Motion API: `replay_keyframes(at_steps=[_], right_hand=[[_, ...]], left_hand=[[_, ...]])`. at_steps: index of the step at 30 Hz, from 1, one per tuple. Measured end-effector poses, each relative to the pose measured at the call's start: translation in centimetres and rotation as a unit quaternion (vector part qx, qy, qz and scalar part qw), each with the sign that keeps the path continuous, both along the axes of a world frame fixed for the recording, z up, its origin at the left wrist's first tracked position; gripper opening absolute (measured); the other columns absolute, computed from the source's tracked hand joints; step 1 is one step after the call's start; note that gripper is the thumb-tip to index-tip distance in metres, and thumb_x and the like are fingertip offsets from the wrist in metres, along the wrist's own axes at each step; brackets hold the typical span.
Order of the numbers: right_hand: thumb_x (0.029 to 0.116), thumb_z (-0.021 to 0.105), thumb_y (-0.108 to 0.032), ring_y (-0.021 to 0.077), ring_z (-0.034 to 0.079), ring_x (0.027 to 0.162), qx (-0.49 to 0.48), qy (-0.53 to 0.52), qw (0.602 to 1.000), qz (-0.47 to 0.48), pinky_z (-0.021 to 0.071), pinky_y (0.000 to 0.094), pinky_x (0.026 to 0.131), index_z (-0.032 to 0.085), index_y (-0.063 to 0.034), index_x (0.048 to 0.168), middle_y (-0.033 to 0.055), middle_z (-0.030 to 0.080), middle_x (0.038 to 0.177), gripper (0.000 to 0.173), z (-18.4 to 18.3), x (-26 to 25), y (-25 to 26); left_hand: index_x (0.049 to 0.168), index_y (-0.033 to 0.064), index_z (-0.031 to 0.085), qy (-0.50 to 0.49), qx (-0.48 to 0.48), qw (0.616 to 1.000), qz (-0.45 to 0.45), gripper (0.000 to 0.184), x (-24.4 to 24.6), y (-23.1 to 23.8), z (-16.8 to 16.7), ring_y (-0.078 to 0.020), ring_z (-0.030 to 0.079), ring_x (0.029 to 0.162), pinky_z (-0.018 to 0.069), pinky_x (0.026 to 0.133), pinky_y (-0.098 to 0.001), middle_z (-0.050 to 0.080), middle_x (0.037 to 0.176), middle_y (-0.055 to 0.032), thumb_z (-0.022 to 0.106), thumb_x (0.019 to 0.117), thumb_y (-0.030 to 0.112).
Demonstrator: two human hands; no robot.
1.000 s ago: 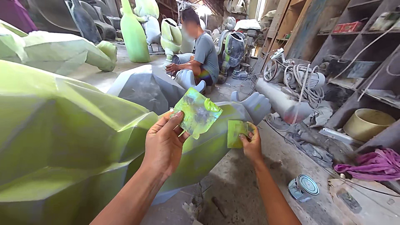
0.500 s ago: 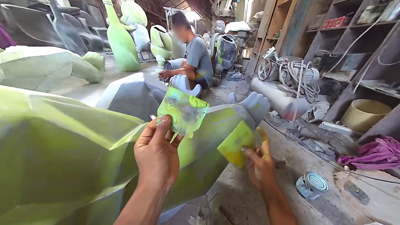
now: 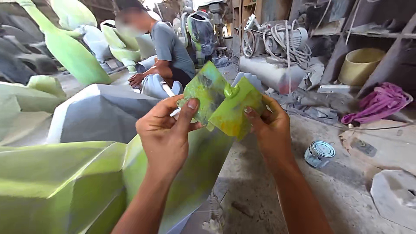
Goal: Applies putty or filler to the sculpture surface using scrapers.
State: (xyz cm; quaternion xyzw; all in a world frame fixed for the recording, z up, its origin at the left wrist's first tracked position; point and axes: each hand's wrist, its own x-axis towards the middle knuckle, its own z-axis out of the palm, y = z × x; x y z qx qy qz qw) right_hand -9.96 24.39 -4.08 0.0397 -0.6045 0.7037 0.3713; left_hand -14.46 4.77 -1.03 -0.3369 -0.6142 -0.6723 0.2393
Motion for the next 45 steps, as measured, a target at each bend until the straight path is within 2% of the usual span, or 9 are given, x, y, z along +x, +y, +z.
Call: replay_keyframes(at_steps=[8, 13, 18, 27, 31, 35, 39, 41, 45], right_hand=[[0.0992, 0.064, -0.009, 0.0198, 0.072, 0.093, -0.102, 0.044, 0.994, -0.013, 0.0639, 0.0363, 0.072, 0.054, -0.0075, 0.139, 0.0099, 0.070, 0.111, 0.041, 0.3, -2.9, 10.2], [0.1043, 0.056, -0.029, 0.0200, 0.065, 0.107, -0.181, -0.072, 0.977, 0.090, 0.0576, 0.0433, 0.081, 0.042, -0.0359, 0.147, -0.0004, 0.061, 0.132, 0.046, -9.2, -5.4, 15.6], [0.1021, 0.056, -0.010, 0.0236, 0.069, 0.101, -0.092, -0.122, 0.969, 0.196, 0.0607, 0.0452, 0.082, 0.046, -0.0174, 0.146, 0.0107, 0.066, 0.123, 0.046, -18.3, -10.8, 13.4], [0.0999, 0.053, -0.007, 0.0201, 0.060, 0.123, -0.173, -0.116, 0.946, 0.249, 0.0540, 0.0468, 0.099, 0.051, -0.0190, 0.146, 0.0060, 0.059, 0.141, 0.048, -19.7, -15.4, 13.4], [0.0920, 0.068, -0.006, 0.0241, 0.071, 0.103, -0.270, -0.139, 0.944, 0.126, 0.0609, 0.0478, 0.087, 0.038, -0.0213, 0.155, 0.0115, 0.069, 0.124, 0.071, -18.8, -14.6, 13.3], [0.1005, 0.059, -0.017, 0.0194, 0.069, 0.100, -0.083, -0.096, 0.991, -0.046, 0.0595, 0.0426, 0.086, 0.071, -0.0024, 0.117, 0.0115, 0.069, 0.112, 0.025, -17.3, -13.6, 12.5], [0.1011, 0.055, -0.015, 0.0232, 0.066, 0.107, 0.098, -0.134, 0.984, -0.067, 0.0619, 0.0412, 0.082, 0.060, -0.0189, 0.144, 0.0147, 0.057, 0.135, 0.044, -15.7, -13.1, 8.4], [0.0945, 0.066, -0.020, 0.0272, 0.067, 0.110, 0.186, -0.203, 0.960, -0.045, 0.0616, 0.0419, 0.084, 0.056, -0.0166, 0.148, 0.0179, 0.058, 0.135, 0.055, -15.5, -12.6, 5.7], [0.0867, 0.071, -0.019, 0.0300, 0.068, 0.112, 0.233, -0.235, 0.943, -0.043, 0.0598, 0.0413, 0.089, 0.075, -0.0110, 0.122, 0.0177, 0.069, 0.121, 0.036, -16.1, -10.5, 4.8]], left_hand=[[0.107, 0.0121, 0.078, -0.072, -0.388, 0.918, -0.048, 0.014, 0.0, 2.4, 2.2, -0.0177, 0.067, 0.058, 0.0601, 0.050, -0.0310, 0.074, 0.082, -0.0048, 0.072, 0.0954, 0.018], [0.109, 0.0138, 0.076, -0.122, -0.321, 0.930, 0.134, 0.014, 1.2, 2.7, 3.2, -0.0190, 0.073, 0.074, 0.0632, 0.059, -0.0345, 0.076, 0.100, -0.0050, 0.070, 0.0965, 0.018], [0.111, 0.0122, 0.075, -0.167, -0.249, 0.925, 0.232, 0.017, 3.1, 4.3, 3.8, -0.0195, 0.075, 0.084, 0.0651, 0.062, -0.0361, 0.076, 0.101, -0.0054, 0.070, 0.0964, 0.018], [0.111, 0.0099, 0.072, -0.244, -0.242, 0.866, 0.364, 0.014, 3.5, 11.7, 6.2, -0.0179, 0.074, 0.083, 0.0640, 0.068, -0.0353, 0.075, 0.098, -0.0049, 0.067, 0.1000, 0.016], [0.110, 0.0131, 0.071, -0.221, -0.235, 0.870, 0.373, 0.012, 0.9, 15.5, 8.1, -0.0126, 0.072, 0.079, 0.0621, 0.070, -0.0308, 0.074, 0.097, -0.0008, 0.064, 0.1021, 0.019], [0.106, 0.0123, 0.069, -0.191, -0.215, 0.897, 0.334, 0.008, -2.4, 21.0, 9.2, -0.0133, 0.071, 0.083, 0.0628, 0.073, -0.0334, 0.072, 0.096, -0.0002, 0.065, 0.1012, 0.018], [0.107, 0.0105, 0.070, -0.154, -0.272, 0.916, 0.251, 0.012, -2.8, 25.9, 9.8, -0.0189, 0.073, 0.086, 0.0641, 0.074, -0.0380, 0.073, 0.099, -0.0048, 0.063, 0.1028, 0.020], [0.108, 0.0104, 0.070, -0.112, -0.317, 0.920, 0.202, 0.011, -1.3, 28.2, 9.6, -0.0192, 0.072, 0.082, 0.0645, 0.069, -0.0376, 0.072, 0.097, -0.0053, 0.063, 0.1023, 0.018], [0.108, 0.0119, 0.071, -0.025, -0.351, 0.930, 0.108, 0.012, 2.2, 33.2, 7.6, -0.0165, 0.067, 0.064, 0.0608, 0.055, -0.0303, 0.072, 0.089, -0.0040, 0.068, 0.0970, 0.014]])
